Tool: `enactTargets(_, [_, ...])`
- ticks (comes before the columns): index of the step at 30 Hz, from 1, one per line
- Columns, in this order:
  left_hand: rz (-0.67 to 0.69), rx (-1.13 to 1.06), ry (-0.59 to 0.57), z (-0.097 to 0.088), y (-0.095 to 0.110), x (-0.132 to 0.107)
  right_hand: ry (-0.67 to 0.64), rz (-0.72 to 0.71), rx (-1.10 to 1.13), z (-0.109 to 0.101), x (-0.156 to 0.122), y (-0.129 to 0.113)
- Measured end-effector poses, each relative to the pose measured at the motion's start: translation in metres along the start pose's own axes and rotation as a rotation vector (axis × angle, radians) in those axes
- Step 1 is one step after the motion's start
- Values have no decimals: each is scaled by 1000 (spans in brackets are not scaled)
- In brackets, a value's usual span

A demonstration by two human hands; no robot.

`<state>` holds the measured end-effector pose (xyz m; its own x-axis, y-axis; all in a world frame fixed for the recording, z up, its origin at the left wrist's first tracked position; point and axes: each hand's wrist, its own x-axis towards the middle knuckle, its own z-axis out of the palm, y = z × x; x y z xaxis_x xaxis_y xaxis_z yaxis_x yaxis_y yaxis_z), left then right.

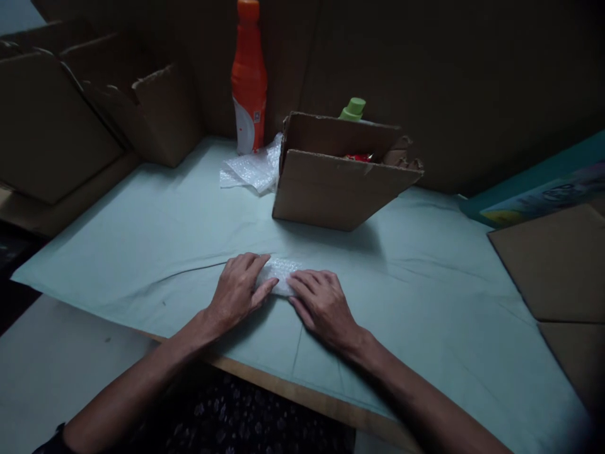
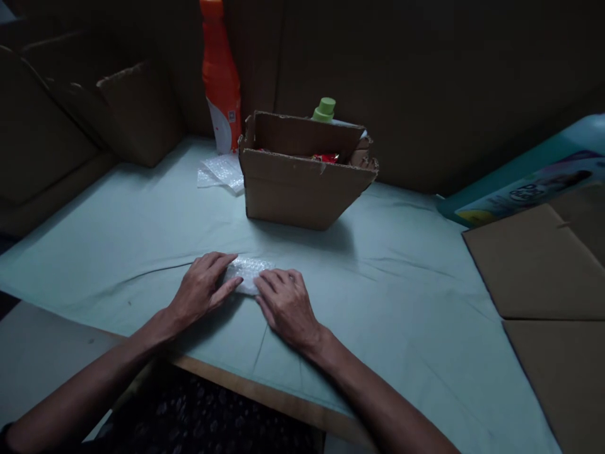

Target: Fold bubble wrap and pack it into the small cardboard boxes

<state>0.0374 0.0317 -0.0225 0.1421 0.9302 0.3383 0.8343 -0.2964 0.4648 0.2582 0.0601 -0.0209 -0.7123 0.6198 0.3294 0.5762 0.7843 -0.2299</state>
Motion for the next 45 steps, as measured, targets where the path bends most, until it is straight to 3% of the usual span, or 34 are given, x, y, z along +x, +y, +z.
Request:
enactTargets(3, [-137,-182,8,-8,3,-9,42,84,148,3,12,14])
enactTargets(8, [-567,-760,-55,-12,14,-16,39,186,405,-4,21,10])
enactTargets(10, [-646,-950,-100,-11,19,-12,5,186,499,-8,20,4])
enactTargets(13, [-664,-1059,-108,-10,27,-8,-29,280,701,-13,17,1])
enactTargets(17, [-514,-983,-95,-8,28,-5,-154,468,1151,-15,14,16])
enactTargets(20, [-321,-794,-80,-15,25,10,-175,550,1290,-12,13,28])
enactTargets(24, [16,-358,226,-38,25,70,-153,658,1335,-6,12,36])
enactTargets(27, [178,-99,433,-49,25,128,-174,591,1272,-4,11,36])
enactTargets(30, [215,-38,472,-42,21,162,-187,565,1214,-6,11,37])
enactTargets(33, [266,-118,491,-23,14,159,-238,563,1194,-15,13,39])
enactTargets(36, [310,-202,513,-6,8,142,-331,532,1163,-36,14,43])
enactTargets(39, [315,-255,508,-1,7,134,-354,441,1032,-80,13,47])
enactTargets(41, [293,-292,505,-2,9,137,-228,377,852,-119,14,50])
enactTargets(45, [250,-333,488,-6,12,143,260,360,324,-196,36,67])
